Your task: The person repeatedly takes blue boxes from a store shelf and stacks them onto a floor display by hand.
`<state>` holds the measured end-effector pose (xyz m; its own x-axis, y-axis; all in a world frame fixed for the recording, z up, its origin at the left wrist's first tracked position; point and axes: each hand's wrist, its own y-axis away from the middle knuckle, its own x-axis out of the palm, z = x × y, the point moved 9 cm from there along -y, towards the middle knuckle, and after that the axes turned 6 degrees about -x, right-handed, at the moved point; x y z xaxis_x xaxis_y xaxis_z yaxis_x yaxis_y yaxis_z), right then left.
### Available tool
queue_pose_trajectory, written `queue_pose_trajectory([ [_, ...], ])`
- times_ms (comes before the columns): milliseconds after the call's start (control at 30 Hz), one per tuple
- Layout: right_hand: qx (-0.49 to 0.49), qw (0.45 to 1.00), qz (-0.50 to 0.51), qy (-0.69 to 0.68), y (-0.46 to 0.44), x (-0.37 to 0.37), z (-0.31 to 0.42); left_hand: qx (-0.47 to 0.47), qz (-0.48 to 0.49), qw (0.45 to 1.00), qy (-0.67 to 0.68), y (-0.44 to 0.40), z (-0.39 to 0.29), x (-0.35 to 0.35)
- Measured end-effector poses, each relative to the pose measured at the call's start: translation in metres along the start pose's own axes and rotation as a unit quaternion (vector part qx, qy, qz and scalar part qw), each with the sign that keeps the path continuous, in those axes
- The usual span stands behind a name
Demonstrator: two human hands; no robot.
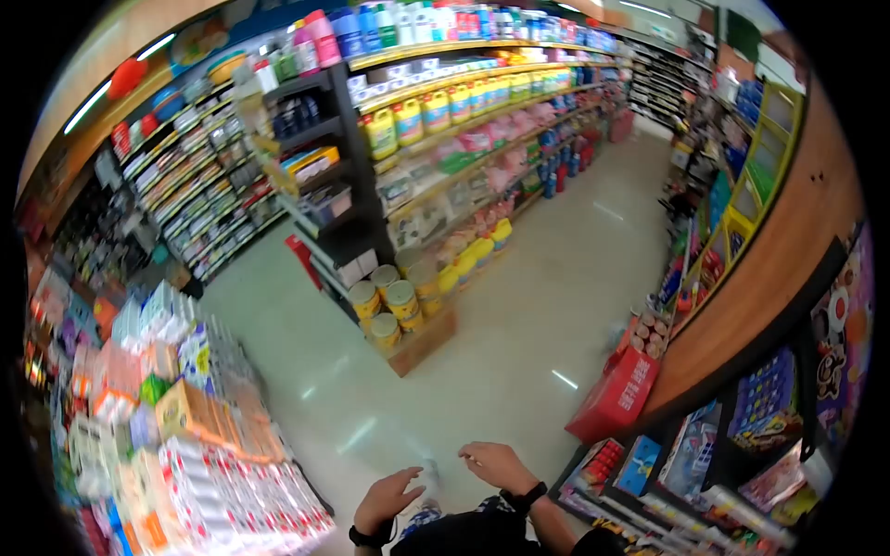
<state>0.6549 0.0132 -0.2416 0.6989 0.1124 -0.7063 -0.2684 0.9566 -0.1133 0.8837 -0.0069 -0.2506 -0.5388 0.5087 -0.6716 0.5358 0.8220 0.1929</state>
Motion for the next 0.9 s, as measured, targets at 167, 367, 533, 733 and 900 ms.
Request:
queue_pose_trajectory([
  [167, 0.026, 0.997, -0.074, 0.021, -0.062, -0.041, -0.002, -0.005, 0.088, 0.994, 0.064, -0.099, 0.012, -0.062],
  [367, 0.148, 0.971, -0.167, 0.079, -0.049, -0.086, -0.043, 0.053, 0.123, 0.991, 0.0, -0.225, -0.038, -0.081],
  [533, 0.23, 0.954, -0.172, 0.086, -0.04, -0.094, -0.113, 0.099, 0.263, 0.959, 0.027, -0.303, -0.076, -0.031],
  [733, 0.247, 0.928, -0.259, 0.1, -0.06, -0.176, -0.187, 0.141, 0.379, 0.911, -0.077, -0.398, -0.101, 0.046],
  [900, 0.284, 0.909, -0.28, 0.123, -0.067, -0.256, -0.251, 0.185, 0.426, 0.885, -0.032, -0.483, -0.195, 0.059],
])
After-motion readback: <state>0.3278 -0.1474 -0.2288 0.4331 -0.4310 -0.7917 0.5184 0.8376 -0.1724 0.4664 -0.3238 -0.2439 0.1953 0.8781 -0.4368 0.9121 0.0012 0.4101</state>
